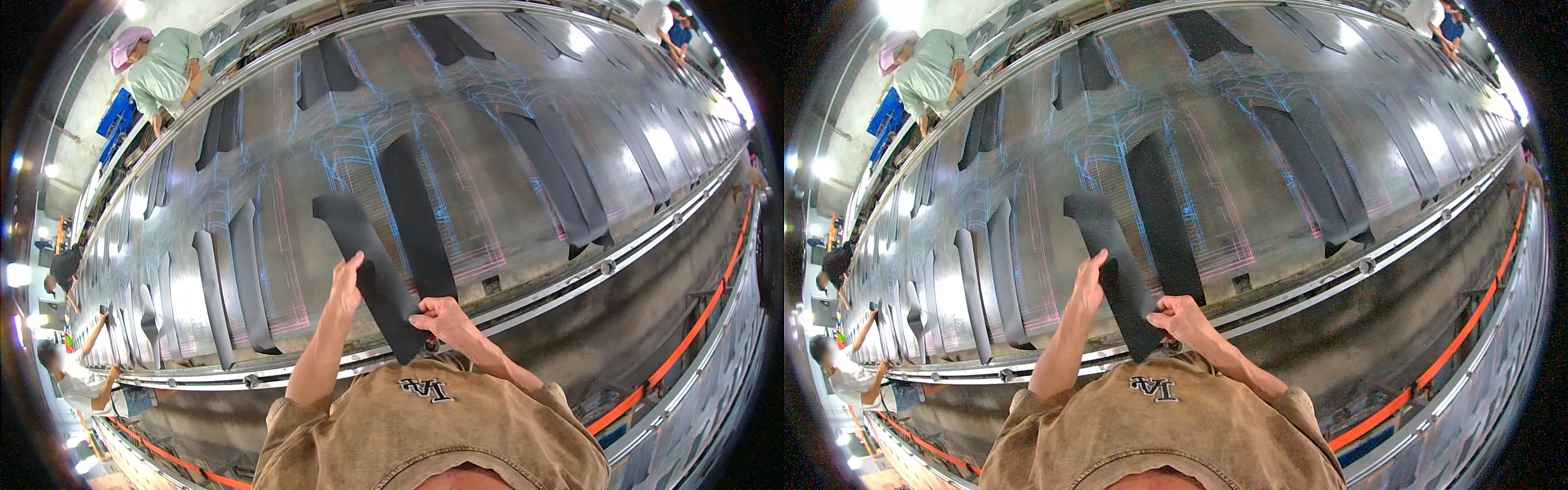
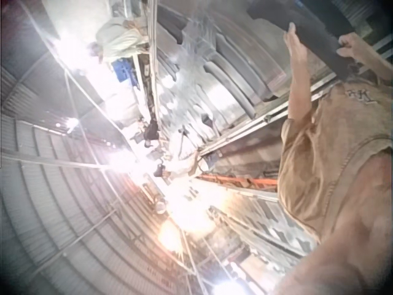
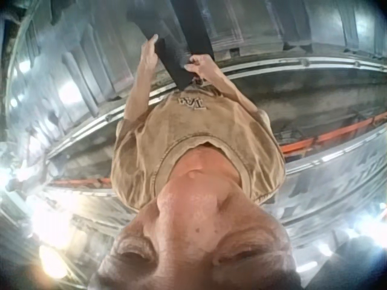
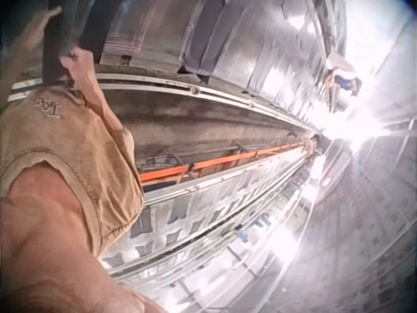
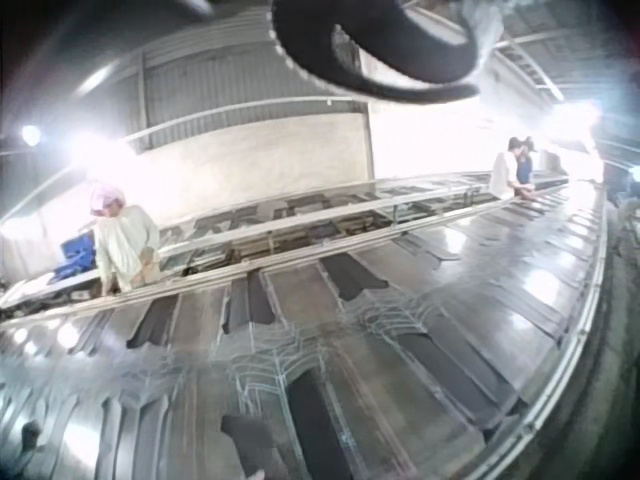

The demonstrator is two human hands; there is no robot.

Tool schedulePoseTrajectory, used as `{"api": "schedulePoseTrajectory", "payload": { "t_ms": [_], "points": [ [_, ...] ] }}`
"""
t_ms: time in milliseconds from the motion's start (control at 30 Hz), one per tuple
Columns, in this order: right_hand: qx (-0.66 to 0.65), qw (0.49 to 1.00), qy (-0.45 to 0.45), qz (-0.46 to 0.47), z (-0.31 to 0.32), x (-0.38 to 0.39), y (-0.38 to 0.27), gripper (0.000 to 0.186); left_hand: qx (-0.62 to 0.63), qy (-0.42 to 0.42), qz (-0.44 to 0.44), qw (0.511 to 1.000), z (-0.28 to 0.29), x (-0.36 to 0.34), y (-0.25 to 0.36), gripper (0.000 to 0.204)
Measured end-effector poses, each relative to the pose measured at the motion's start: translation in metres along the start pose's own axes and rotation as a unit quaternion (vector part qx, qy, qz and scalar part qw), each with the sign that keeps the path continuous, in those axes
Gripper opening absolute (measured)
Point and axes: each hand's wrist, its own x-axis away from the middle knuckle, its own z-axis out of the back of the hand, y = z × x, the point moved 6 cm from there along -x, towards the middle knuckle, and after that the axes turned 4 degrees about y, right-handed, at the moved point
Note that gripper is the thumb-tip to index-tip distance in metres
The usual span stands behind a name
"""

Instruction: The person repeatedly picks up black rectangular material pieces and places them onto a large, curved, reflective surface marked with blue and pink grid lines. They align the pieces with the grid and smooth them down with their hands, repeating this process for multiple pieces.

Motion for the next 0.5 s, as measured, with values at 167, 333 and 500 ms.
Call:
{"api": "schedulePoseTrajectory", "payload": {
  "t_ms": [167,333,500],
  "points": [
    [0.052,0.998,0.04,0.024,0.012,0.007,0.018,0.019,-0.045,0.179,-0.116,0.976,0.009,-0.054,0.053,0.019],
    [0.119,0.981,0.148,0.039,0.013,0.003,0.034,0.02,-0.196,0.083,-0.122,0.969,-0.004,-0.096,0.102,0.012],
    [0.158,0.956,0.247,0.035,-0.002,-0.007,0.033,0.023,-0.293,0.052,-0.141,0.944,-0.018,-0.135,0.132,0.024]
  ]
}}
